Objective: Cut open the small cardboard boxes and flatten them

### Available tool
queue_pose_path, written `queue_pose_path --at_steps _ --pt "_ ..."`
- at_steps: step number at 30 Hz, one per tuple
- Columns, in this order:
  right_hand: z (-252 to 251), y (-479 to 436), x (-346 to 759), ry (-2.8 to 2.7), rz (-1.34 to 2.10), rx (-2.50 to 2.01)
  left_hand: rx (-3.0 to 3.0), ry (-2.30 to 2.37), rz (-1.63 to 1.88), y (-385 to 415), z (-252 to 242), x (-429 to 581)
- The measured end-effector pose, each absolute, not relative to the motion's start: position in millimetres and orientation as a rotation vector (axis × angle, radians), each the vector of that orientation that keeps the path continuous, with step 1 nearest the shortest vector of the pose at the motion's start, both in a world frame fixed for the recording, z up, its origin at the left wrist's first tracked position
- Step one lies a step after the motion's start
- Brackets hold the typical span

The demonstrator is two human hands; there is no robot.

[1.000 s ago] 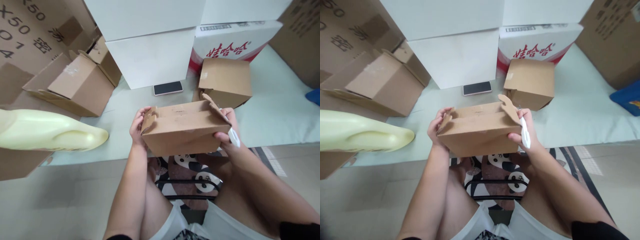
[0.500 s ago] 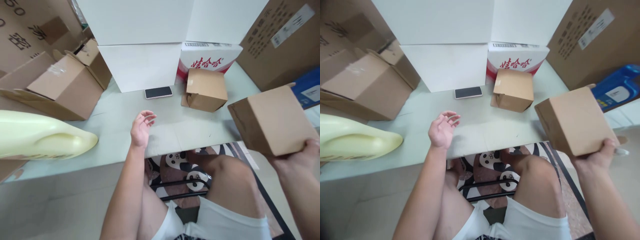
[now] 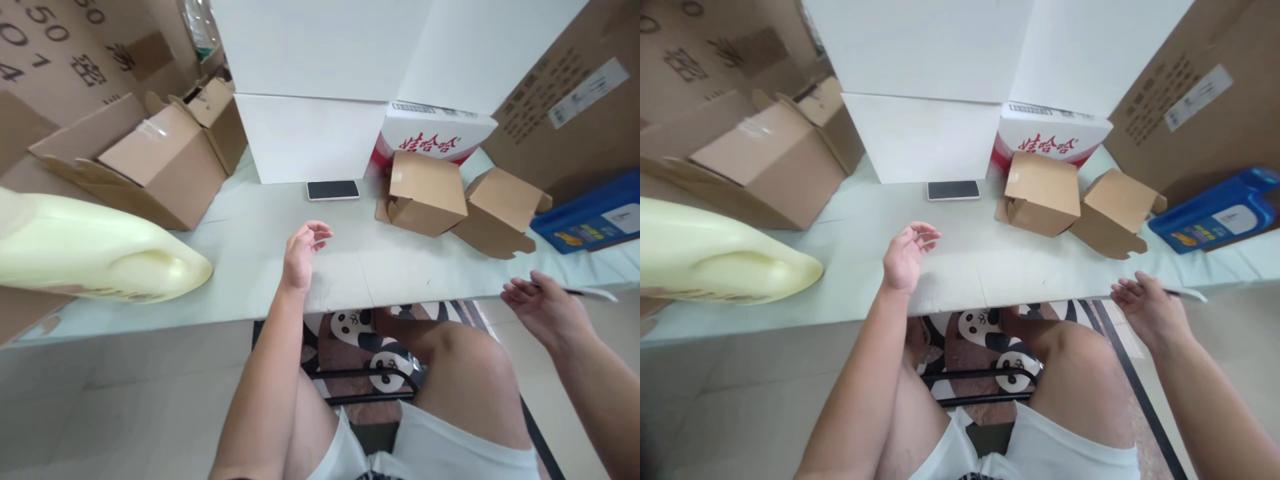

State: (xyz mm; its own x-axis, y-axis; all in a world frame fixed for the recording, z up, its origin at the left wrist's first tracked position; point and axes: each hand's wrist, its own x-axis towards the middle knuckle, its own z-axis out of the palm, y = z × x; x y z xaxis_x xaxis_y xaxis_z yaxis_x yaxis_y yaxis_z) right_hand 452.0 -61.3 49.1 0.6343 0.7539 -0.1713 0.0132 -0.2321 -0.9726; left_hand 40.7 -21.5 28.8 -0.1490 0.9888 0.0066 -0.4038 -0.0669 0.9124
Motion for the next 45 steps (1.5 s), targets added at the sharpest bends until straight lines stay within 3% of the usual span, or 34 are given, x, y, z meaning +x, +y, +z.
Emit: queue_pose_path --at_steps 6,11,16,20,28,45 --pt "70 -51 384 -1.054 0.969 -1.653 0.927 1.226 1.399 -26 30 29" --pt "70 -28 351 -1.432 0.666 -1.685 0.993 1.302 1.386 -31 25 16" --pt "73 8 345 -1.778 0.103 -1.802 1.012 1.296 1.383 -32 20 12" --pt "71 51 342 -1.978 0.048 -1.726 1.042 1.299 1.364 -32 23 20" --pt "55 89 362 -1.897 0.05 -2.049 1.109 1.336 1.321 -29 29 27" --pt "38 39 392 -1.898 0.109 -1.63 1.128 1.317 1.318 -14 23 48"
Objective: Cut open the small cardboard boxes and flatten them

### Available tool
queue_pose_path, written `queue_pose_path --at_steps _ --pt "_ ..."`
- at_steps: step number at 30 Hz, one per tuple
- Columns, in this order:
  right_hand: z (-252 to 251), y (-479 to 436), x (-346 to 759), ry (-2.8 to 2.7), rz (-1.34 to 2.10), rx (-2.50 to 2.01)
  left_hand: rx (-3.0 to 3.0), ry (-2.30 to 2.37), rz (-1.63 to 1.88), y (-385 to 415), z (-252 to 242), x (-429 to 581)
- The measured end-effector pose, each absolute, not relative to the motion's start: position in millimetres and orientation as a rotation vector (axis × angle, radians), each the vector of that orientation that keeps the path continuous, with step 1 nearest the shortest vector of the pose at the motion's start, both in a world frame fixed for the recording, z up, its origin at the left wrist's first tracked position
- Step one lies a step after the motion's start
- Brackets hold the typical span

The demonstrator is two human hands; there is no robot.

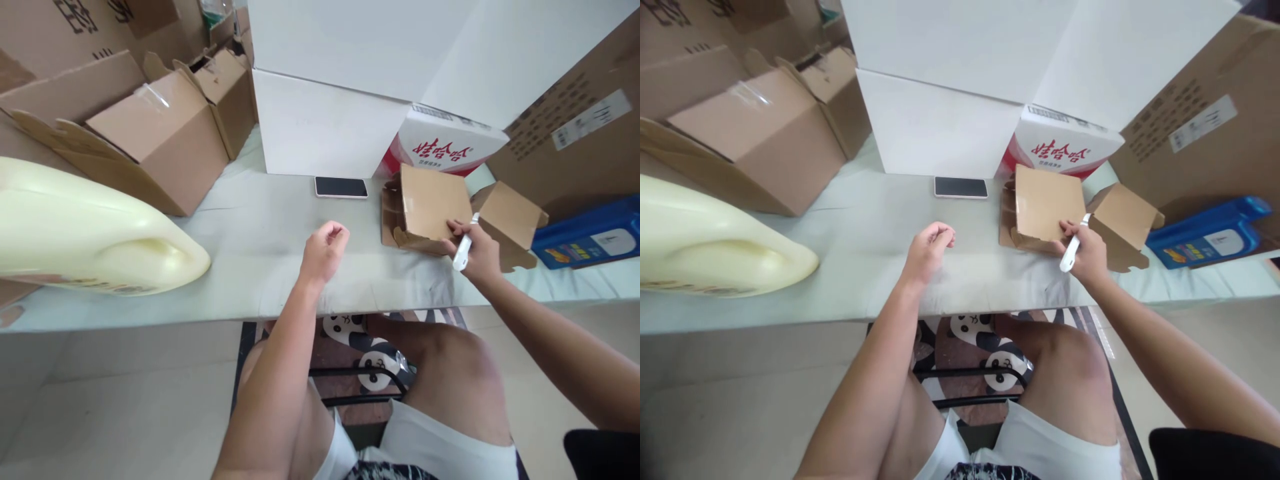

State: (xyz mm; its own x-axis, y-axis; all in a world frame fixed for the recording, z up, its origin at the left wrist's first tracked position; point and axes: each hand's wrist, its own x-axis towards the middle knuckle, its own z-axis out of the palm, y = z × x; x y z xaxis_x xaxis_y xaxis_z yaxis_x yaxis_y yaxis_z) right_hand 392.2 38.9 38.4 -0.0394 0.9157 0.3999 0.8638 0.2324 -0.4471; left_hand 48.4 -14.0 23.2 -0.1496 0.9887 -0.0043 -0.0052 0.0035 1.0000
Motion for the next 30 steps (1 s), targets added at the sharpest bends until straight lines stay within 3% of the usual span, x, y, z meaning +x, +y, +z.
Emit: queue_pose_path --at_steps 8,12,18,24,30 --pt "41 38 317 -2.134 -0.114 -1.686 1.173 1.289 1.278 -12 27 63" --pt "48 60 305 -1.879 -0.013 -1.892 1.174 1.276 1.274 -14 28 64" --pt "86 51 329 -1.563 -0.054 -1.602 1.104 1.282 1.475 -12 28 49" --pt "94 11 332 -1.547 0.564 -1.39 0.758 1.088 1.888 -5 33 25" --pt "81 -13 319 -1.808 0.51 -1.385 1.017 0.712 1.706 -22 53 12"
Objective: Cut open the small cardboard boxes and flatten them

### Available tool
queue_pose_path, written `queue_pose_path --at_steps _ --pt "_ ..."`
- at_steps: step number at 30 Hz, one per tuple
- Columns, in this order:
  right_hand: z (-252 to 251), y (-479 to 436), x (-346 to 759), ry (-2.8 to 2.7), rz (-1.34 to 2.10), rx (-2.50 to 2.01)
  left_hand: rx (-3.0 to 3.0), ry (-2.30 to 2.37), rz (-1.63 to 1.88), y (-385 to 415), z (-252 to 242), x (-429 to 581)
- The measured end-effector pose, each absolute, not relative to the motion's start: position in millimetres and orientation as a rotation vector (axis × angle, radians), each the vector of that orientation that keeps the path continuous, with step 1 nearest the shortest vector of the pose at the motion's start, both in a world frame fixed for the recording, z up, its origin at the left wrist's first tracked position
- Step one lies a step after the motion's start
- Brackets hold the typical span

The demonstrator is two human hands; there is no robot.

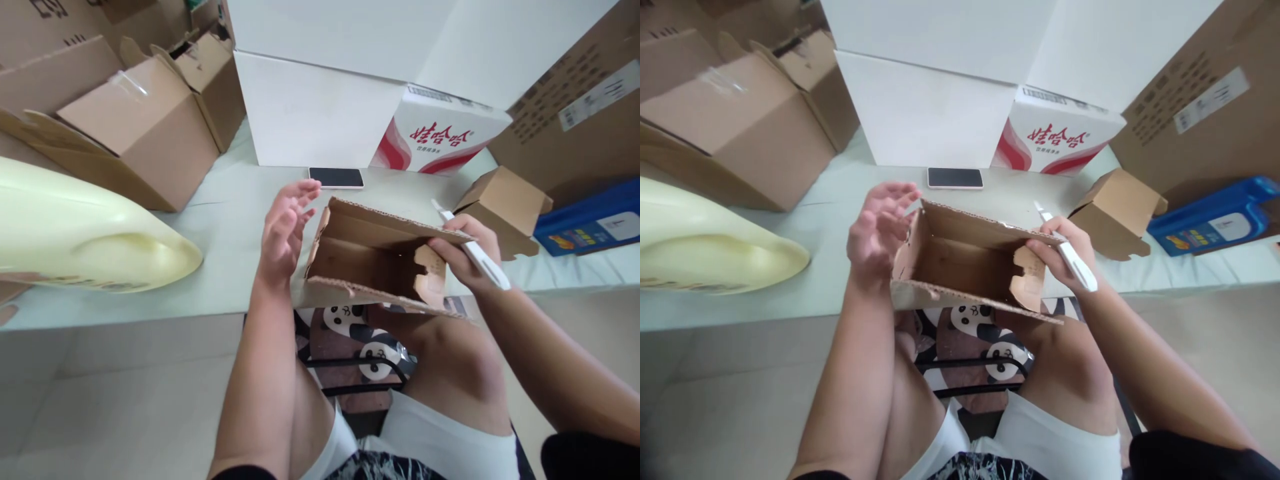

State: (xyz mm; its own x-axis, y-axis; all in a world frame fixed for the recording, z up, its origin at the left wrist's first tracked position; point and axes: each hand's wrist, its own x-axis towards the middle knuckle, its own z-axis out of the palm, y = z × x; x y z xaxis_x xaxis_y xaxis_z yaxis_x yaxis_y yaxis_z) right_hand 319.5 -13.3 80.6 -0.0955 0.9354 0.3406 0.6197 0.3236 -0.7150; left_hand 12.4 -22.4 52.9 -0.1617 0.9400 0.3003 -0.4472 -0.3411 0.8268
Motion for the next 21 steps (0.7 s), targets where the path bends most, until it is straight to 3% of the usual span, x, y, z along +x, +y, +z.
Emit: queue_pose_path --at_steps 4,10,14,21 --pt "72 -16 317 -1.773 0.529 -1.358 1.197 0.721 1.448 -29 55 15" --pt "82 -27 317 -1.705 -0.118 -0.659 1.235 0.572 1.456 -15 38 19" --pt "102 -46 310 -2.21 0.047 -0.556 1.304 0.548 1.488 -14 36 17" --pt "105 -56 309 -2.625 -0.118 -0.625 1.503 0.542 1.511 -16 41 12"
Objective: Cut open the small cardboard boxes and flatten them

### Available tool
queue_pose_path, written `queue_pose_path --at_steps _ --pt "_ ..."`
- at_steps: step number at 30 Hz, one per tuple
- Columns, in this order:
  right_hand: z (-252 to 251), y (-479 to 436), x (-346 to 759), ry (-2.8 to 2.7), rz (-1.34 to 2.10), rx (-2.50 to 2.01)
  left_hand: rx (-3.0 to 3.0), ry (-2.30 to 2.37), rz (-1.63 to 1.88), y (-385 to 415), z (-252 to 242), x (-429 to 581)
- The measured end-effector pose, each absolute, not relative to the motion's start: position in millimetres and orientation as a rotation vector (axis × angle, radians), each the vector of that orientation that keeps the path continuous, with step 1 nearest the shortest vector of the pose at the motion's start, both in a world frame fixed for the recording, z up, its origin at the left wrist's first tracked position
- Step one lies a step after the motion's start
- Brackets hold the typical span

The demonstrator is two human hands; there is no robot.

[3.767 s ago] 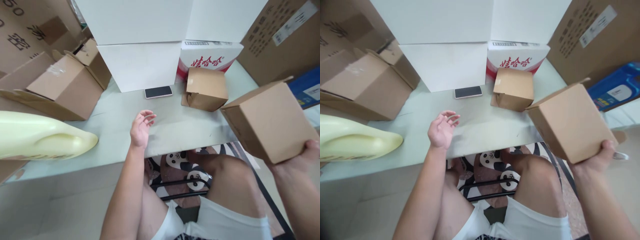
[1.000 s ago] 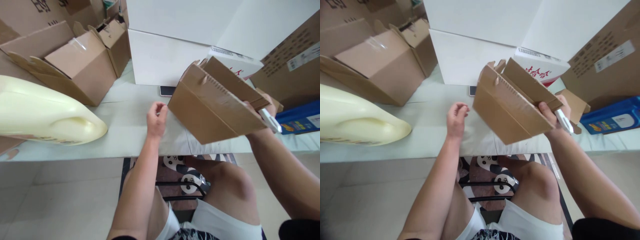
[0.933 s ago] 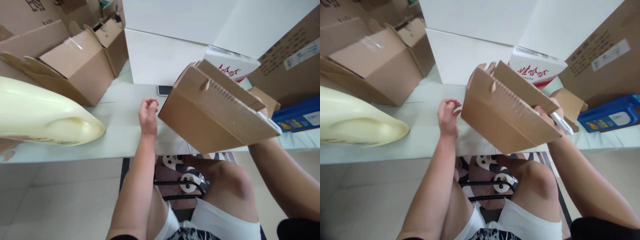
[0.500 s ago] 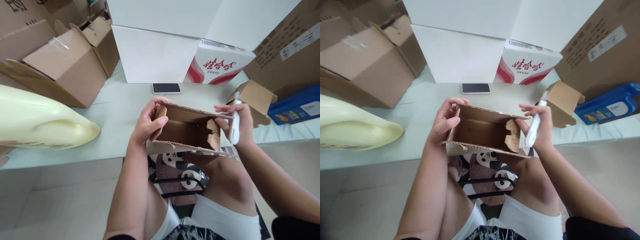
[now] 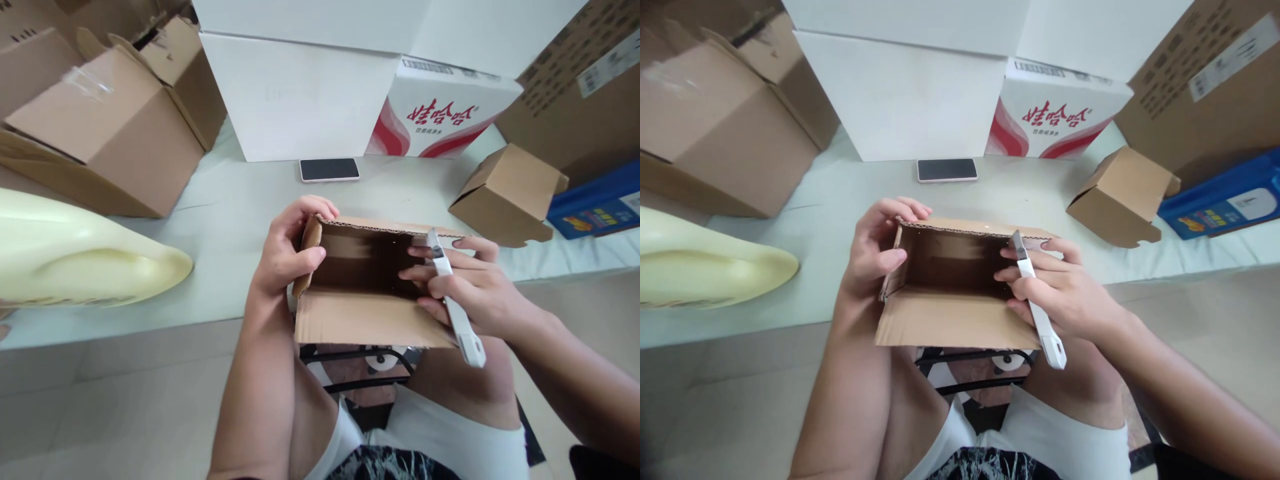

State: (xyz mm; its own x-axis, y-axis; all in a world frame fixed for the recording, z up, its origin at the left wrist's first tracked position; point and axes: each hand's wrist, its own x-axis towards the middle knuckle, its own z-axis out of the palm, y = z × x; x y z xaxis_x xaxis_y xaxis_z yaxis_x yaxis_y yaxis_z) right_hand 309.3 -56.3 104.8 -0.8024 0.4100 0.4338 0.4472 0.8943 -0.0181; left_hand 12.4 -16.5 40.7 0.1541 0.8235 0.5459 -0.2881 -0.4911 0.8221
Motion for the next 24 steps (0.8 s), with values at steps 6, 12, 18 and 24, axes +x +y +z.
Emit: queue_pose_path --at_steps 6,12,18,24 --pt "92 -51 334 -2.283 -0.115 -0.656 1.368 0.695 1.578 -12 41 16" --pt "69 -54 348 -1.988 0.456 -0.851 1.187 0.637 1.609 -13 46 23" --pt "59 -55 343 -1.911 0.693 -0.909 1.087 0.671 1.573 -16 44 26" --pt "48 -53 345 -1.891 0.537 -0.688 1.366 0.949 1.426 -12 40 19"
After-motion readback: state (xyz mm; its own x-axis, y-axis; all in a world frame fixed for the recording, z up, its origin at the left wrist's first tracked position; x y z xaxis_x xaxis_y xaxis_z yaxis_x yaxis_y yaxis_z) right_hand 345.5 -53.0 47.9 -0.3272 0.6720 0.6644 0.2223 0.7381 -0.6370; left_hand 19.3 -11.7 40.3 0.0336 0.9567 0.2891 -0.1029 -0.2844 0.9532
